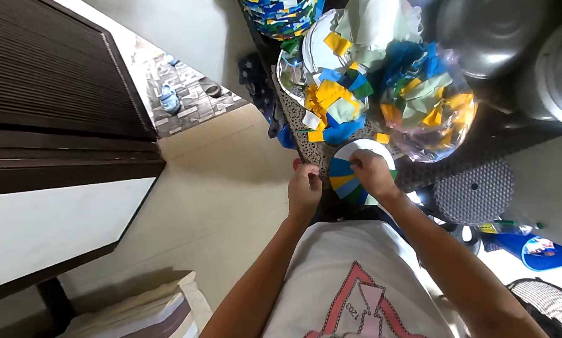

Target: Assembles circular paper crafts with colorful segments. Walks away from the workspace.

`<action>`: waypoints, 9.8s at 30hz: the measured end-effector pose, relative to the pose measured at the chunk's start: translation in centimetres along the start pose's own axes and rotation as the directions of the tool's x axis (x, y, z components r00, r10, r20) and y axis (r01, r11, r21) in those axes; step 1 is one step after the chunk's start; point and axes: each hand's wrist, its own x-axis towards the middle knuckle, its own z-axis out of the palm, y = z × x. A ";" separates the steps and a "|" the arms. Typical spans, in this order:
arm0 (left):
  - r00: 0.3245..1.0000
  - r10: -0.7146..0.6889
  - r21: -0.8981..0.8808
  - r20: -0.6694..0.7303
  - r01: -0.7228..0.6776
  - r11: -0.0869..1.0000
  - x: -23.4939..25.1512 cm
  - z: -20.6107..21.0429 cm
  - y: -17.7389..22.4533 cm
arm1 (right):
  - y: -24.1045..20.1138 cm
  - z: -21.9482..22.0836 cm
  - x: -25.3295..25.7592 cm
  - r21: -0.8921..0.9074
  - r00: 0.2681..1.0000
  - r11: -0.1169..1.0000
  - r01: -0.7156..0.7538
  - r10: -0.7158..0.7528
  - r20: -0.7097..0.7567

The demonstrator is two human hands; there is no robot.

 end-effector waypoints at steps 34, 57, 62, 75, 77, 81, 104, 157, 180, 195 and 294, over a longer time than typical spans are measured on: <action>0.676 0.407 0.413 0.614 -0.715 0.565 6.3 1.2 4.1 | 8.7 -2.4 -11.5 -0.025 0.841 0.944 -0.330 0.282 -0.462; 0.940 0.241 0.375 0.242 -0.320 0.870 8.8 -1.7 6.5 | 9.5 0.0 -14.3 0.048 0.801 0.944 -0.327 0.303 -0.516; 0.980 0.155 0.308 0.126 -0.187 0.933 13.2 -2.3 8.6 | 9.3 0.4 -14.7 0.061 0.795 0.932 -0.357 0.337 -0.504; 0.970 0.032 0.406 0.242 -0.131 0.904 17.3 -2.4 9.4 | 9.3 0.5 -14.4 0.074 0.804 0.929 -0.363 0.353 -0.479; 0.961 -0.013 0.436 0.277 -0.114 0.893 17.3 -2.5 9.8 | 9.3 0.5 -14.3 0.075 0.807 0.934 -0.350 0.341 -0.482; 0.957 -0.011 0.462 0.290 -0.130 0.878 17.2 -2.6 9.7 | 9.4 0.8 -14.3 0.073 0.806 0.934 -0.349 0.339 -0.485; 0.859 0.370 0.472 0.354 -0.505 0.722 17.0 1.4 14.0 | 9.2 1.8 -16.6 0.142 0.758 0.903 -0.405 0.418 -0.501; 0.887 -0.076 0.125 0.456 0.020 0.992 12.4 -4.4 11.9 | -3.6 -8.8 3.9 0.003 0.988 0.998 -0.055 0.055 -0.141; 0.663 -0.030 -0.633 0.748 0.726 0.267 2.9 -2.8 8.5 | -1.2 -4.0 -5.9 0.522 0.961 0.852 0.032 0.117 -0.249; 0.849 -0.176 -0.413 0.498 0.411 0.813 -5.1 -0.8 0.8 | -0.3 0.2 -8.2 0.336 0.967 0.915 -0.224 0.167 0.191; 0.695 0.468 0.424 0.546 -0.711 0.562 5.2 0.8 2.9 | 7.6 -2.3 -13.0 0.064 0.888 0.913 -0.402 0.406 -0.216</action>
